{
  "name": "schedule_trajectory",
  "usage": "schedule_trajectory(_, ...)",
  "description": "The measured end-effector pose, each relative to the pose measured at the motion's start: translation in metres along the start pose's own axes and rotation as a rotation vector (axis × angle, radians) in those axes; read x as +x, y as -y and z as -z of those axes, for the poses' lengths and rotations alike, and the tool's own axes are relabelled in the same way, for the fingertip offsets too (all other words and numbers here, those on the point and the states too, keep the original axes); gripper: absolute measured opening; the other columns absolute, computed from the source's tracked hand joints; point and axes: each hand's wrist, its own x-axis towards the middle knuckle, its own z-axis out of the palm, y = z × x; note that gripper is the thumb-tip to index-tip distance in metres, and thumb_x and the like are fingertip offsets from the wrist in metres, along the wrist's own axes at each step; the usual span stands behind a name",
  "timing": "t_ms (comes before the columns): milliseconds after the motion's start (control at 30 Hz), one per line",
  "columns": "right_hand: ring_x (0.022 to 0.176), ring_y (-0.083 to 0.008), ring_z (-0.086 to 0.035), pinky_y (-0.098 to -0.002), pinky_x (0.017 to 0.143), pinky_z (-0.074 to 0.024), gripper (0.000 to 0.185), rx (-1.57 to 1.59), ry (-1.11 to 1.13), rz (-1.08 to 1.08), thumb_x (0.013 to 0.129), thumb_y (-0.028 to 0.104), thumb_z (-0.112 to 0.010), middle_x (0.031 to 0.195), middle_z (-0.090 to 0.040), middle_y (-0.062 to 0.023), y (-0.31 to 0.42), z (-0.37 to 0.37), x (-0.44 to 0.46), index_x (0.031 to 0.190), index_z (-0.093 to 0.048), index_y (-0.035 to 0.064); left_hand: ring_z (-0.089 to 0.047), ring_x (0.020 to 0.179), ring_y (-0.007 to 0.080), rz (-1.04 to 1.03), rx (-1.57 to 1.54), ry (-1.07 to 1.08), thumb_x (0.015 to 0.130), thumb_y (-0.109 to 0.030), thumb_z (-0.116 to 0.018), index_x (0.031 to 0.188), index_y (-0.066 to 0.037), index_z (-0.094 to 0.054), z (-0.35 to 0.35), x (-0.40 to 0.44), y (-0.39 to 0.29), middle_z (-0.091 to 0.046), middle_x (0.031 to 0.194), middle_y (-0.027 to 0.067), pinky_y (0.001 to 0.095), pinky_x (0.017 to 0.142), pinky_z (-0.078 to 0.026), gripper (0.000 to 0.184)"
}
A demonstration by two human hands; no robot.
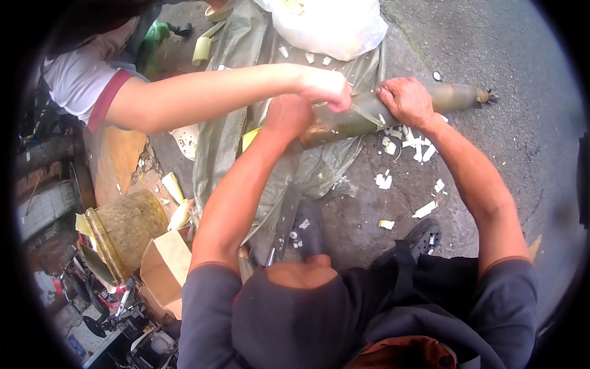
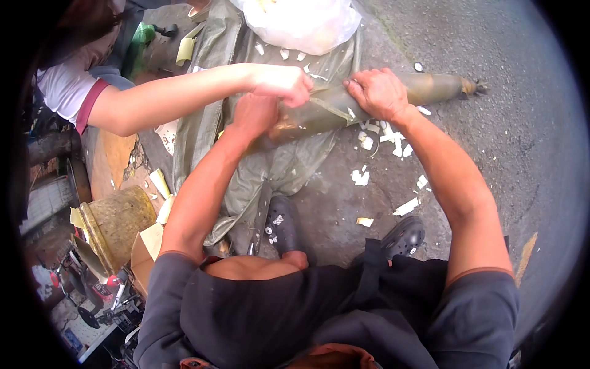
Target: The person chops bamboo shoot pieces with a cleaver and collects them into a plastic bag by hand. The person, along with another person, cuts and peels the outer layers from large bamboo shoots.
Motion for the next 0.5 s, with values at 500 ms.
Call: schedule_trajectory(500,0.096,-0.0327,-0.062,-0.0444,0.088,-0.0477,0.030,0.209,-0.216,0.199,0.080,0.019,-0.077,0.101,-0.065,-0.0106,0.084,-0.029,0.008,0.106,-0.068,0.0080,-0.065,0.112,0.0389,0.096,-0.520,-0.044,0.090,-0.040,-0.067,0.119,-0.004,-0.069,-0.021,-0.015,0.030,-0.071,0.113,0.0211,0.0480,0.094,-0.048,0.046)
